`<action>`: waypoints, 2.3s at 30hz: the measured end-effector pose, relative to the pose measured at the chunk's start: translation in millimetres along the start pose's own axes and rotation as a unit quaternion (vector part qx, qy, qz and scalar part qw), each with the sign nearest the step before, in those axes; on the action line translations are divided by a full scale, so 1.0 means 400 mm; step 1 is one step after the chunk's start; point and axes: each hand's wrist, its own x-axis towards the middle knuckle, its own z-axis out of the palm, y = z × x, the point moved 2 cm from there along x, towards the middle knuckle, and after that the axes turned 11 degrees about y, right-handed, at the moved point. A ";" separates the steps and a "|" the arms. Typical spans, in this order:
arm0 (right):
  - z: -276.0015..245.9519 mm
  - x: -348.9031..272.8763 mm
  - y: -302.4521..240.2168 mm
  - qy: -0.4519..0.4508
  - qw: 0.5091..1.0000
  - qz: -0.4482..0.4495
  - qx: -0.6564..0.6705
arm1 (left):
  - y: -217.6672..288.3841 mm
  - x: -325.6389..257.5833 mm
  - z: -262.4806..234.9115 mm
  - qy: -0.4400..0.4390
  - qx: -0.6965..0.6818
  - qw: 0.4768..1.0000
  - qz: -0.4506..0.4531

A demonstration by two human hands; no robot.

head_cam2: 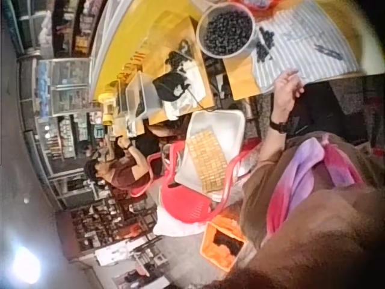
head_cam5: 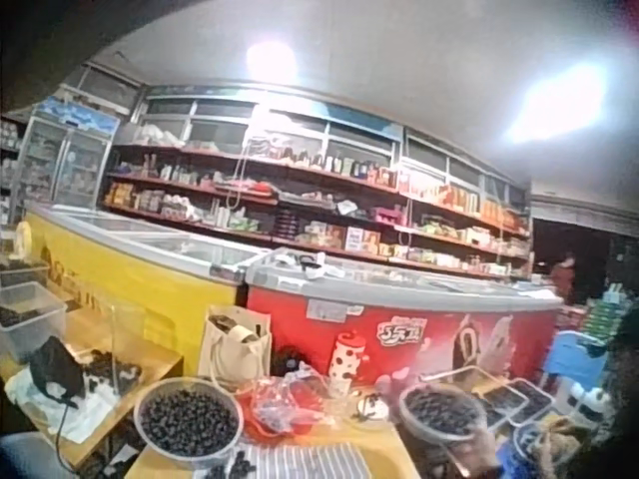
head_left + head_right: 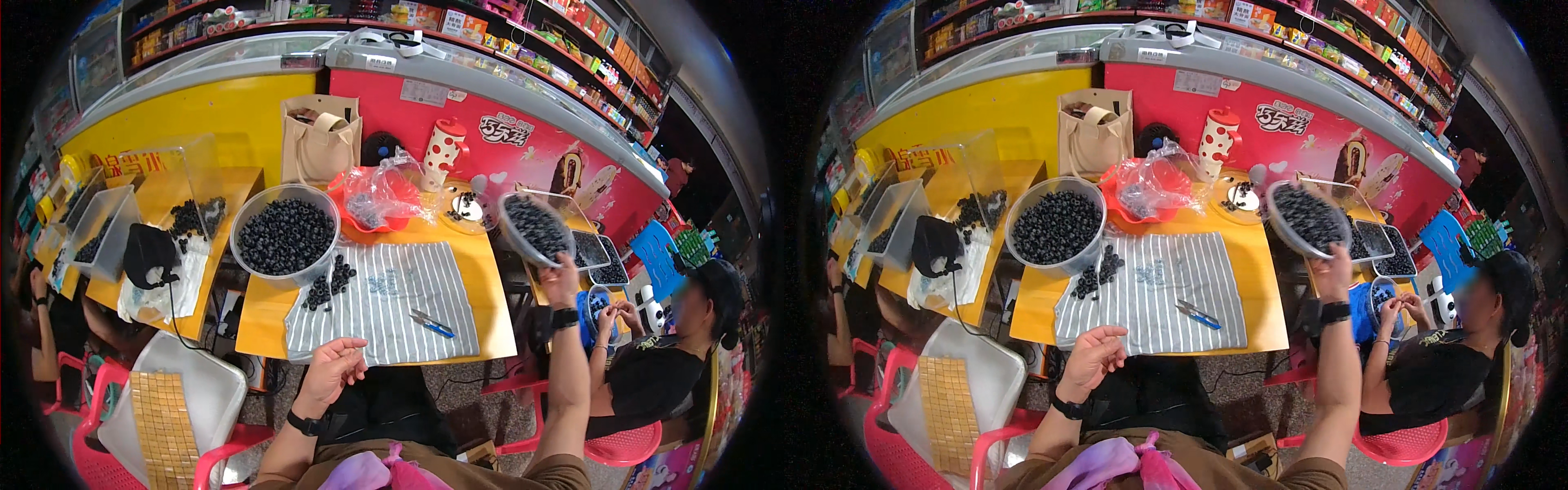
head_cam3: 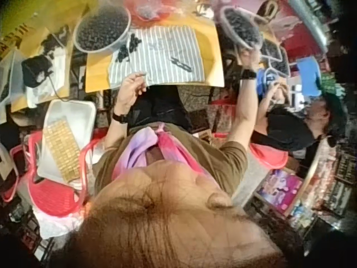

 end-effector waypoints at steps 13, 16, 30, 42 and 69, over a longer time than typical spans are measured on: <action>-0.220 0.396 -0.302 0.247 0.722 -0.516 -0.389 | -0.028 0.039 0.034 0.015 0.034 0.999 -0.031; -0.178 0.373 -0.269 0.309 0.689 -0.405 -0.516 | -0.027 0.038 0.030 0.034 0.043 0.998 -0.037; -0.005 0.253 -0.223 0.180 0.299 -0.558 -0.753 | -0.029 0.046 0.031 0.037 0.049 0.998 -0.017; -0.079 0.158 -0.366 0.275 0.632 -0.620 -0.375 | -0.007 -0.017 0.046 0.012 0.027 1.000 0.008; -0.086 -0.143 0.322 -0.089 0.969 0.017 -0.228 | 0.481 -0.480 0.246 -0.332 -0.288 0.762 0.476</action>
